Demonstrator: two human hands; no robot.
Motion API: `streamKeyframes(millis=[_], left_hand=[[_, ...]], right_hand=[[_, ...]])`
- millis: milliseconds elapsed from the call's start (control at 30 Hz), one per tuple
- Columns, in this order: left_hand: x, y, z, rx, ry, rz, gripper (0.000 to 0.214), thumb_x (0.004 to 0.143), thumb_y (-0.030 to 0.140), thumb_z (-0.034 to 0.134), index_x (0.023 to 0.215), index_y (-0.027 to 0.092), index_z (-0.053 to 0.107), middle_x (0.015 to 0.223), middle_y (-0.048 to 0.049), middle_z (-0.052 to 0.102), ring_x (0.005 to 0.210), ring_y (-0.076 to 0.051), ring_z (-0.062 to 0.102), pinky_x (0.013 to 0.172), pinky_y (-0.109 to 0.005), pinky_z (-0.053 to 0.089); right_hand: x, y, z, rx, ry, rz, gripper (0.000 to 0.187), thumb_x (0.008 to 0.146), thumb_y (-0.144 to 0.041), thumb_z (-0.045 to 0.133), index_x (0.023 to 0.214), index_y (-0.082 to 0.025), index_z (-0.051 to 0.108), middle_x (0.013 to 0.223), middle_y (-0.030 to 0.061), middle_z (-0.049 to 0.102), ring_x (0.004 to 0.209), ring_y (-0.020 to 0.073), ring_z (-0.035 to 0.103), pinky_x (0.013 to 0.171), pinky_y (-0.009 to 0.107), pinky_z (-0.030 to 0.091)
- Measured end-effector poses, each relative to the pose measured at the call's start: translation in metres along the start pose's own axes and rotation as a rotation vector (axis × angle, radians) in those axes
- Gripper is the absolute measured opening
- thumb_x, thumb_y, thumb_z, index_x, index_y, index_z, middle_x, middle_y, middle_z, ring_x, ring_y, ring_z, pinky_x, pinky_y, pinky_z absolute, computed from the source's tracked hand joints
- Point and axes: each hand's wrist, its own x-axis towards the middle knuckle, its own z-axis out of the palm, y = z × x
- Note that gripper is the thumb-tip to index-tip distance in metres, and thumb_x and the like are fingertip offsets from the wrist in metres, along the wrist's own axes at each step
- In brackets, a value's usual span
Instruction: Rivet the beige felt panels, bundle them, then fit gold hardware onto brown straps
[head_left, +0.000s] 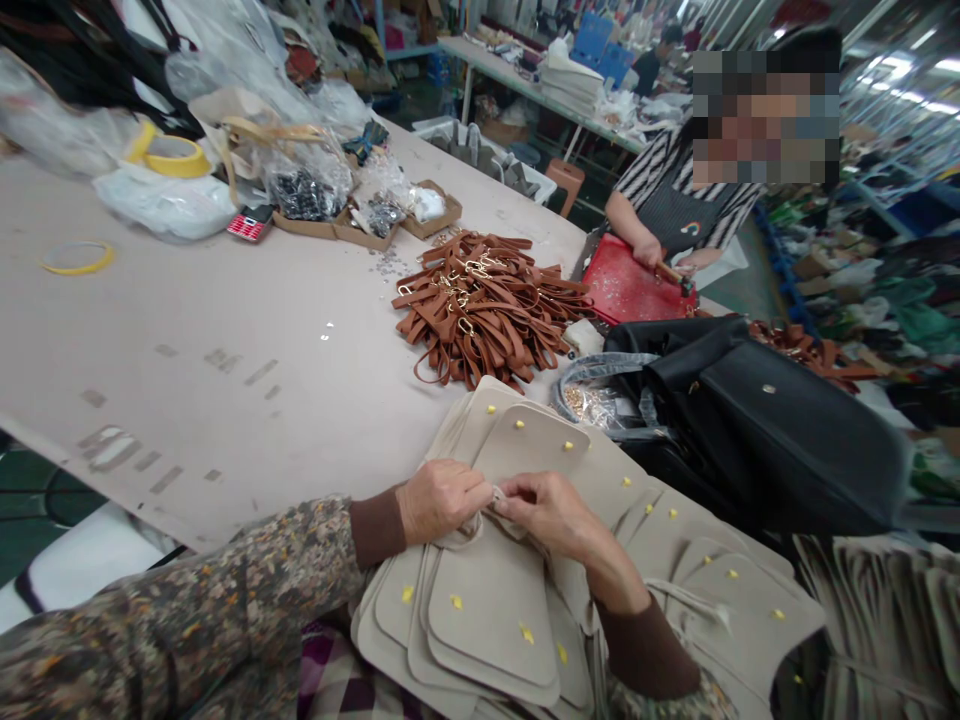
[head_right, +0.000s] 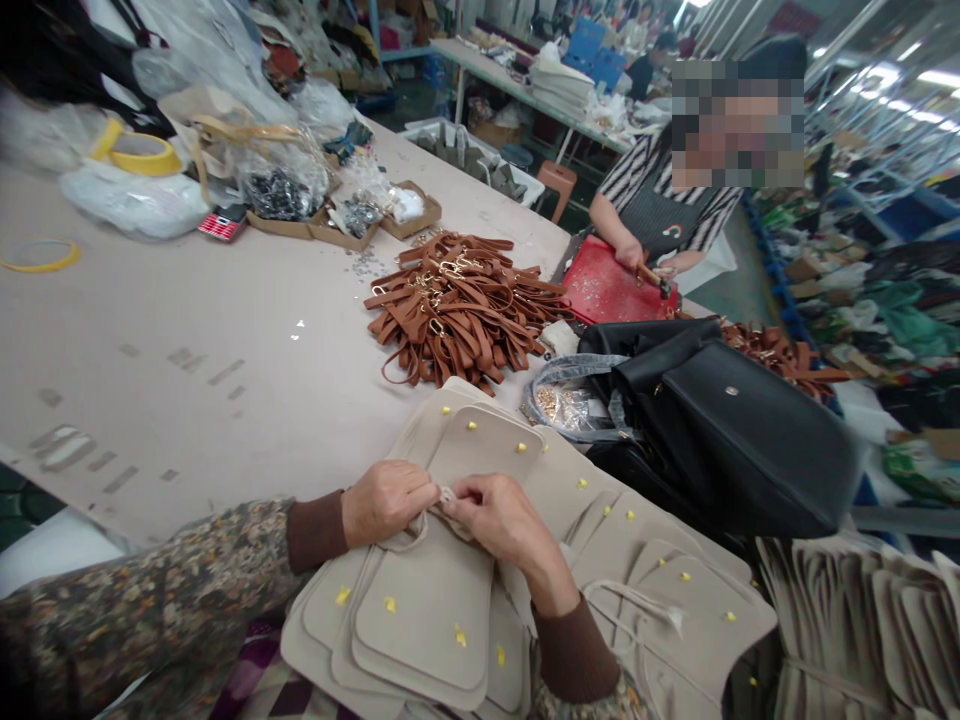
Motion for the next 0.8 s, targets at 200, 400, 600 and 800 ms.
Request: streamKeyframes(millis=[200,400,600,800], left_hand=[[-0.001,0.0,0.002,-0.034,-0.005,-0.02,0.031,0.097,0.012,0.033,0.07,0.02,0.047,0.061,0.0009,0.05,0.055,-0.015,0.046,0.054,-0.029,0.035],[-0.001,0.001,0.002,-0.072,-0.05,-0.086,0.026,0.093,0.009,0.036,0.072,0.019,0.049,0.062,0.0013,0.051,0.054,-0.014,0.046,0.053,-0.027,0.036],[0.0,-0.002,-0.003,-0.091,-0.104,-0.206,0.017,0.094,0.02,0.043,0.082,0.018,0.054,0.067,-0.0002,0.057,0.061,-0.015,0.054,0.055,-0.025,0.038],[-0.004,-0.038,-0.047,-0.446,-0.259,-0.349,0.033,0.101,0.031,0.033,0.086,0.016,0.057,0.077,-0.0018,0.061,0.071,-0.013,0.057,0.068,-0.022,0.044]], right_hand=[[-0.002,-0.006,0.004,0.034,0.115,-0.046,0.021,0.081,-0.032,0.061,0.066,-0.017,0.059,0.061,-0.0031,0.055,0.06,0.0106,0.044,0.056,0.022,0.033],[0.001,-0.018,0.005,0.349,0.306,-0.035,0.033,0.082,-0.052,0.06,0.08,-0.019,0.057,0.058,-0.007,0.043,0.051,0.0092,0.036,0.048,0.022,0.032],[-0.03,-0.017,-0.017,-0.115,0.23,0.081,0.023,0.069,-0.036,0.076,0.082,-0.019,0.07,0.05,-0.0055,0.045,0.047,0.0104,0.037,0.046,0.023,0.024],[-0.062,0.003,-0.041,-0.09,-0.139,0.084,0.043,0.091,-0.047,0.051,0.064,-0.019,0.068,0.053,-0.0014,0.052,0.05,0.0115,0.041,0.048,0.024,0.03]])
